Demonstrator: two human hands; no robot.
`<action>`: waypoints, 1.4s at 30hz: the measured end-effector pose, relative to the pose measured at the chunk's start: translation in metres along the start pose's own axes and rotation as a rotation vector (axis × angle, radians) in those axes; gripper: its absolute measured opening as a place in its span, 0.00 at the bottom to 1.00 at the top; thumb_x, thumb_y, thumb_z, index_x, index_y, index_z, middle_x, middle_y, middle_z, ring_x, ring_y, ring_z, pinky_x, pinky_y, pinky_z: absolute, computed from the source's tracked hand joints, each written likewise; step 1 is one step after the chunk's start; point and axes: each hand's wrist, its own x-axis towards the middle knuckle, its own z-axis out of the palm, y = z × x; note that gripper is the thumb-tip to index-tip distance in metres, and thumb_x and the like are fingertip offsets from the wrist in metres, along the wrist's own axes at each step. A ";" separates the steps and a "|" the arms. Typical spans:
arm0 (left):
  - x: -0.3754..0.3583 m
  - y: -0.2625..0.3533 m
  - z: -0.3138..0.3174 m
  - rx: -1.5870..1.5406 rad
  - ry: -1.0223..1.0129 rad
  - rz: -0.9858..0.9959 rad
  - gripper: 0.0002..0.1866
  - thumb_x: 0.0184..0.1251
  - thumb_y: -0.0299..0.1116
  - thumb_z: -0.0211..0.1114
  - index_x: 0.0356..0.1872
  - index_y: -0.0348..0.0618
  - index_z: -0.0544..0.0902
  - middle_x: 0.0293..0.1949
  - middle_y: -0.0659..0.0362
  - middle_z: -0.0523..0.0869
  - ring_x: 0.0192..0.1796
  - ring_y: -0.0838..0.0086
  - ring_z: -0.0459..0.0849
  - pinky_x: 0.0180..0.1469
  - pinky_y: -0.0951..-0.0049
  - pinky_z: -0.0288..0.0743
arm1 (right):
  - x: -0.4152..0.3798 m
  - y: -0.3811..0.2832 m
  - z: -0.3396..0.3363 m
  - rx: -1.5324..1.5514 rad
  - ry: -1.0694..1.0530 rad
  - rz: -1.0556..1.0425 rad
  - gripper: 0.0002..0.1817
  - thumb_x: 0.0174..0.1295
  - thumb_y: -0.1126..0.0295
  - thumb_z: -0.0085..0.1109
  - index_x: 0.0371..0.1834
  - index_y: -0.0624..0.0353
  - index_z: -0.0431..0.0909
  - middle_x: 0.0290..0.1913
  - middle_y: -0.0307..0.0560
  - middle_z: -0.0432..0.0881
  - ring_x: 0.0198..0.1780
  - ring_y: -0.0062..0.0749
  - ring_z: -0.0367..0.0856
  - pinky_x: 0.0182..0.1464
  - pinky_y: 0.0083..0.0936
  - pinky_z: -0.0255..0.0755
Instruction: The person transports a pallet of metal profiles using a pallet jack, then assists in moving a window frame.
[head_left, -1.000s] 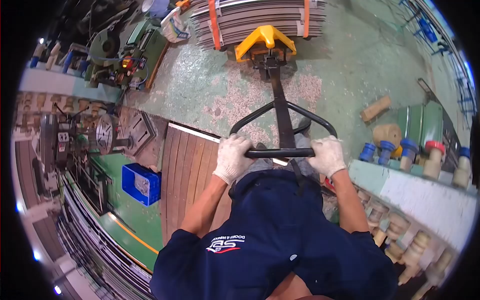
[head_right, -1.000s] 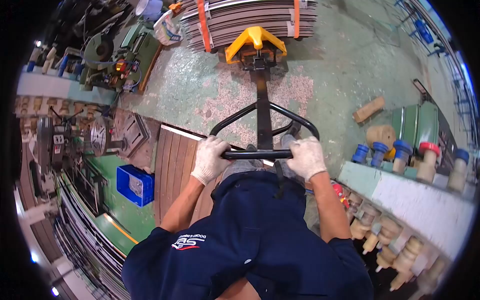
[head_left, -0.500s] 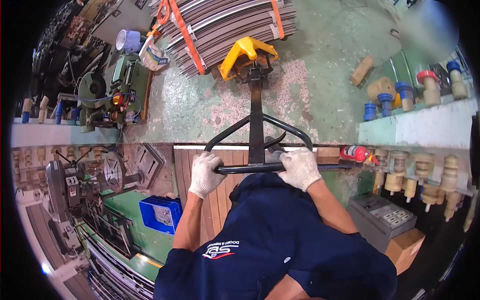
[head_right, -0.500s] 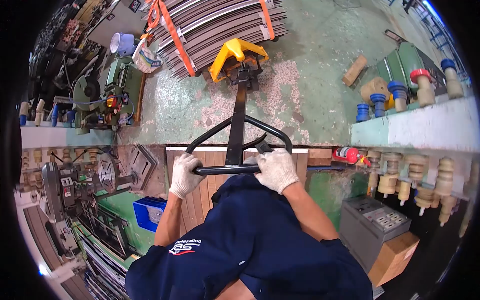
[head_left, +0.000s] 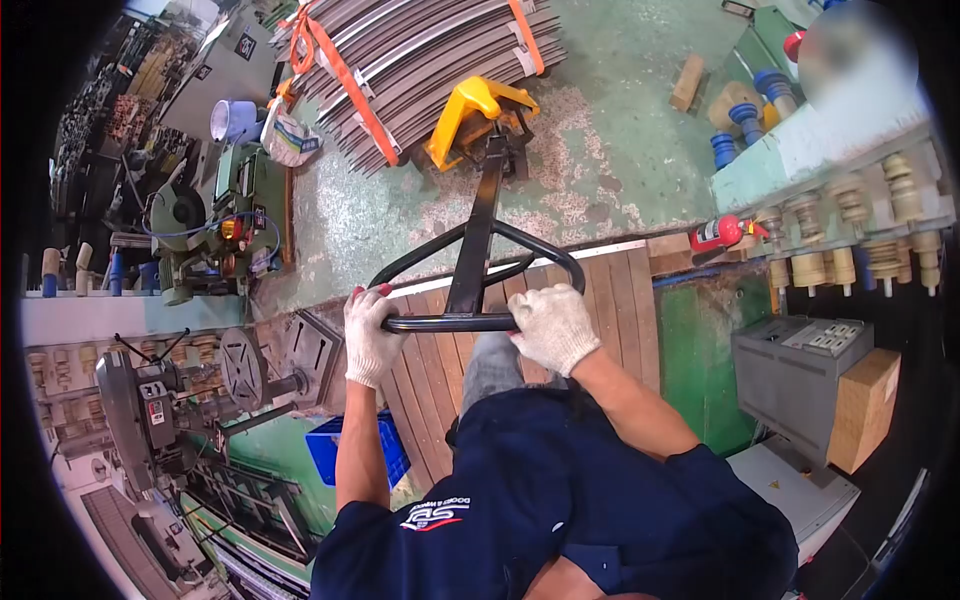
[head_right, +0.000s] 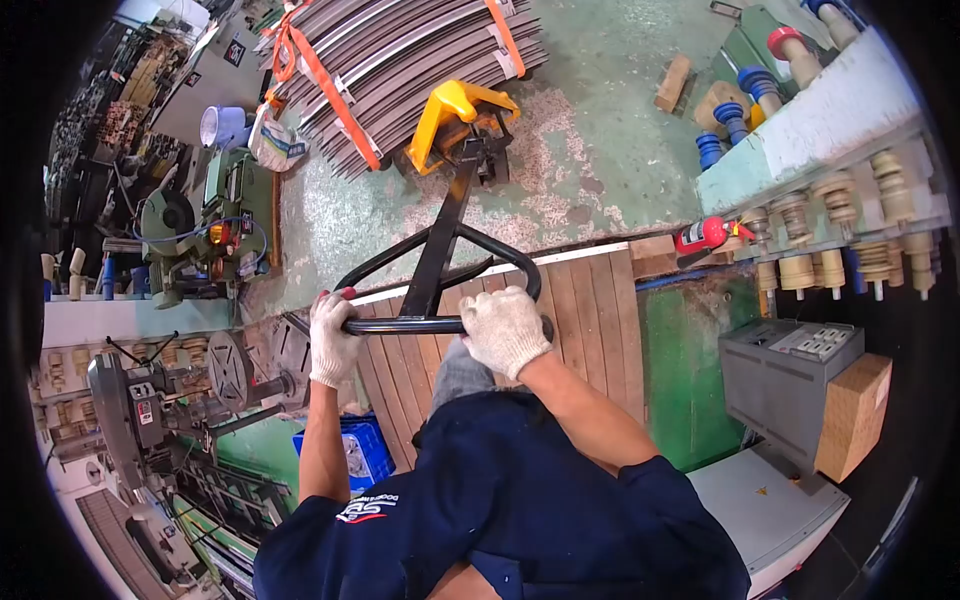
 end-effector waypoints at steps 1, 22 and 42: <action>0.004 -0.007 0.000 -0.013 0.002 0.004 0.14 0.54 0.32 0.81 0.31 0.43 0.81 0.42 0.51 0.87 0.62 0.53 0.86 0.77 0.44 0.67 | 0.005 -0.002 0.003 0.005 0.005 0.001 0.20 0.57 0.52 0.75 0.43 0.56 0.88 0.34 0.46 0.90 0.38 0.42 0.92 0.46 0.42 0.80; 0.215 -0.138 0.064 -0.028 -0.165 0.084 0.22 0.48 0.47 0.85 0.21 0.43 0.82 0.27 0.50 0.84 0.40 0.47 0.86 0.62 0.52 0.79 | 0.210 0.071 0.048 -0.009 -0.019 0.349 0.16 0.50 0.57 0.67 0.38 0.52 0.93 0.38 0.55 0.93 0.43 0.47 0.93 0.50 0.45 0.86; 0.154 -0.139 0.071 -0.054 -0.227 0.121 0.09 0.52 0.35 0.75 0.26 0.42 0.85 0.33 0.49 0.86 0.50 0.46 0.85 0.66 0.48 0.76 | 0.168 0.039 0.076 0.037 -0.152 0.450 0.12 0.53 0.58 0.67 0.34 0.50 0.92 0.35 0.58 0.92 0.43 0.55 0.92 0.51 0.51 0.85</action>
